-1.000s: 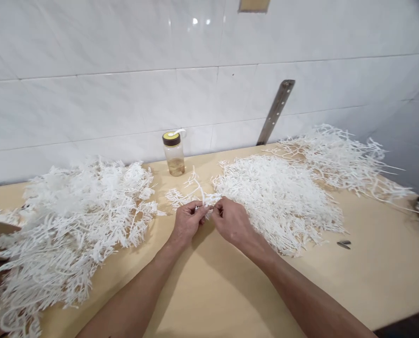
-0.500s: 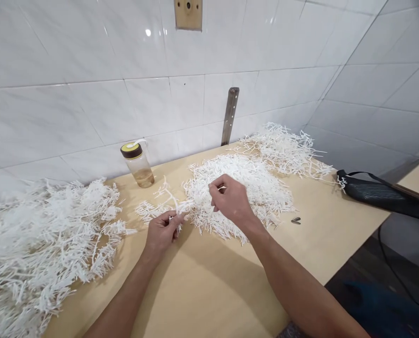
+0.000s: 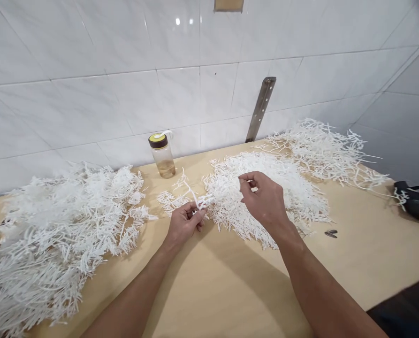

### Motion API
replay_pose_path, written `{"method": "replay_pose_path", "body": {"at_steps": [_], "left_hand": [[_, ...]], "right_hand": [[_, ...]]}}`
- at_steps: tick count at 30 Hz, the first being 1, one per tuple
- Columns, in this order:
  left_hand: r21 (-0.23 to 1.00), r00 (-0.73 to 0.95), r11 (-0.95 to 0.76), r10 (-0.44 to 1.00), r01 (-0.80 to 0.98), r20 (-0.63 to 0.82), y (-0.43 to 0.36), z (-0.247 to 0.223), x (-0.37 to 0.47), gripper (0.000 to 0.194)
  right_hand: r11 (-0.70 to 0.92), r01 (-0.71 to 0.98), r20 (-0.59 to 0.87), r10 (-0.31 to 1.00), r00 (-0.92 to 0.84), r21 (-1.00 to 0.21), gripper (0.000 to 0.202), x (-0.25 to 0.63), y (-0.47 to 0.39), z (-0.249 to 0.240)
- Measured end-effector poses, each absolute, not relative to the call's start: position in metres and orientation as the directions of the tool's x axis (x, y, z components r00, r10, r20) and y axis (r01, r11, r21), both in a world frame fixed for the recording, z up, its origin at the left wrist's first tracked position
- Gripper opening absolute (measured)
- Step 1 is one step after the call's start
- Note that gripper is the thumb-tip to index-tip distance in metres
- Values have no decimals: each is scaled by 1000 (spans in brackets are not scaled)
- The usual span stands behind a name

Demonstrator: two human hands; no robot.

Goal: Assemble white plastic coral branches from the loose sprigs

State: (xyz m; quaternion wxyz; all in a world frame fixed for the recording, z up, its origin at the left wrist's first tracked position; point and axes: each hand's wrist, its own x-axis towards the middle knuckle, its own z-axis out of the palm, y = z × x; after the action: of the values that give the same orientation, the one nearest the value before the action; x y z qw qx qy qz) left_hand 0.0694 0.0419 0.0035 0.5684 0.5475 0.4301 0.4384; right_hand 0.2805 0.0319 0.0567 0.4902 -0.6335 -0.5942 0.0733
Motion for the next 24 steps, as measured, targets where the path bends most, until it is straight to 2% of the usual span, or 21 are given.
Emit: {"method": "replay_pose_path", "body": {"at_steps": [3, 8, 12, 16, 20, 24], "left_hand": [[996, 255, 16, 967, -83, 5, 42, 3, 70, 35], [992, 294, 11, 956, -122, 26, 43, 1, 69, 34], [989, 361, 19, 932, -146, 35, 41, 3, 68, 38], [946, 445, 163, 895, -280, -22, 40, 6, 65, 44], [861, 494, 330, 863, -387, -109, 44, 4, 62, 38], [861, 503, 337, 857, -380, -114, 48, -2, 62, 29]], "right_hand": [[221, 623, 402, 901, 164, -750, 21, 260, 25, 57], [184, 626, 221, 975, -19, -758, 22, 233, 21, 48], [155, 576, 200, 980, 15, -803, 18, 230, 27, 36], [91, 459, 141, 987, 74, -884, 16, 235, 34, 30], [12, 321, 31, 998, 54, -947, 18, 237, 36, 32], [-21, 199, -28, 999, -30, -980, 18, 233, 36, 29]]}}
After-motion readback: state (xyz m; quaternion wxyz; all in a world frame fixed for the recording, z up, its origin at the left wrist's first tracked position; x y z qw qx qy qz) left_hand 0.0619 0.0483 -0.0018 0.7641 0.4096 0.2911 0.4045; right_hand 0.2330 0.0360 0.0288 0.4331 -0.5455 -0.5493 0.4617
